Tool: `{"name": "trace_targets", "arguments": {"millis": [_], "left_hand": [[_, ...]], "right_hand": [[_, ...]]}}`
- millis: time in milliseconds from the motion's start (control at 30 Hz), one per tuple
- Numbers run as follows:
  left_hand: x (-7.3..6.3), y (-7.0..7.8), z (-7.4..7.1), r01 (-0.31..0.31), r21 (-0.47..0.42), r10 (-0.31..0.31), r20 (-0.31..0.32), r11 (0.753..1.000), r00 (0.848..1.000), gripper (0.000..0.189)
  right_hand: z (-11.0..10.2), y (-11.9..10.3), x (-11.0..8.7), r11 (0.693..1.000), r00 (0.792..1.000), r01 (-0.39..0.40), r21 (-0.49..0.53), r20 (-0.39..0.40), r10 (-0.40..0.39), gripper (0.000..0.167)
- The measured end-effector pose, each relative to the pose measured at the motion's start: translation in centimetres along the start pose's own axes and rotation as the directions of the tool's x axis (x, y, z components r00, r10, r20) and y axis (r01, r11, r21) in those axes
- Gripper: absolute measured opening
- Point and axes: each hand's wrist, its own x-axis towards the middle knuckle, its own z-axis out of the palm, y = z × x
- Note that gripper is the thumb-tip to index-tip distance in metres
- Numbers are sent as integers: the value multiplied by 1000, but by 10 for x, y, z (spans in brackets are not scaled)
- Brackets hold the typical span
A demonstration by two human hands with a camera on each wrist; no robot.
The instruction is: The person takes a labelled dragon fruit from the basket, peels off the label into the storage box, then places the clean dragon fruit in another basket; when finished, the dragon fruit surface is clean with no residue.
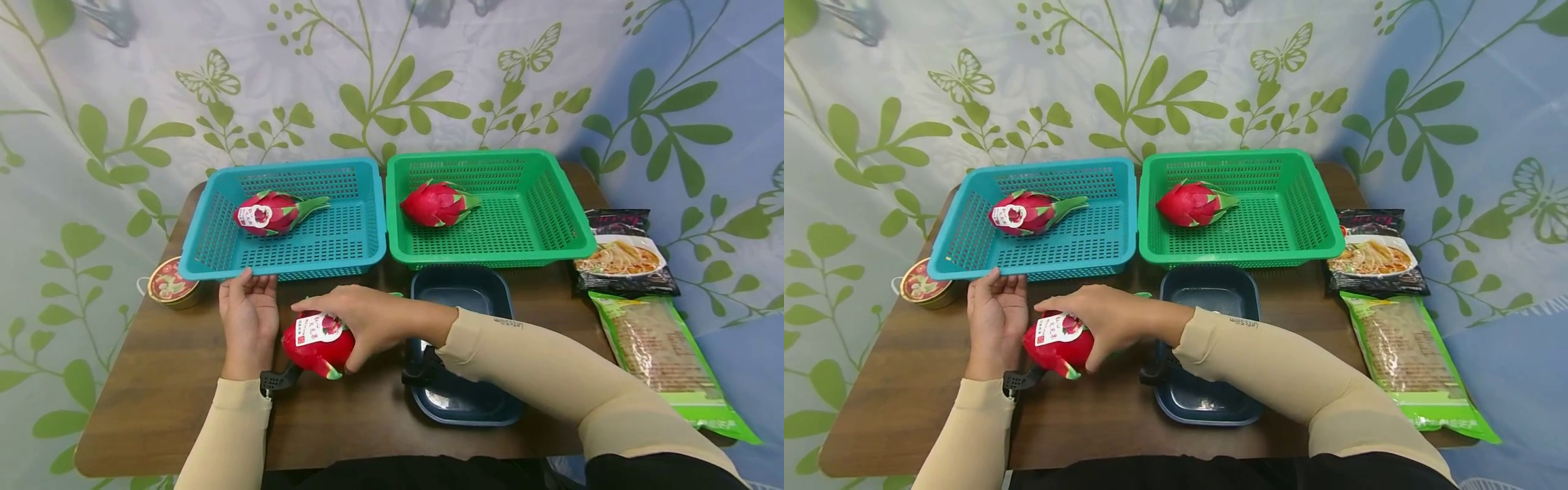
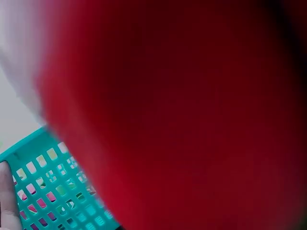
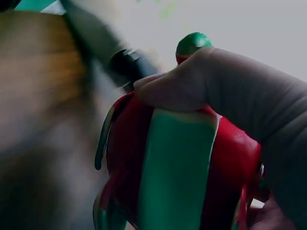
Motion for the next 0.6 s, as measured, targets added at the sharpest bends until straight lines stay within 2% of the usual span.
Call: {"name": "trace_targets", "arguments": {"millis": [133, 233, 333, 467, 600], "left_hand": [[2, 3, -2, 17, 2, -18, 15, 1000, 1000, 28], [3, 5, -4, 11, 12, -11, 27, 1000, 1000, 30], [3, 7, -4, 13, 3, -13, 26, 1000, 1000, 25], [2, 6, -3, 36, 16, -36, 19, 999, 999, 21], [1, 5, -2, 45, 70, -47, 34, 997, 998, 27]], "right_hand": [[6, 6, 11, 997, 999, -34, -74, 22, 36, 109], [10, 7, 23, 988, 999, -27, -150, 32, 32, 108], [14, 8, 34, 983, 999, -17, -185, 43, 25, 108], [15, 13, 38, 989, 997, -53, -136, 44, 59, 109], [13, 19, 33, 993, 995, -93, -73, 38, 96, 111]]}}
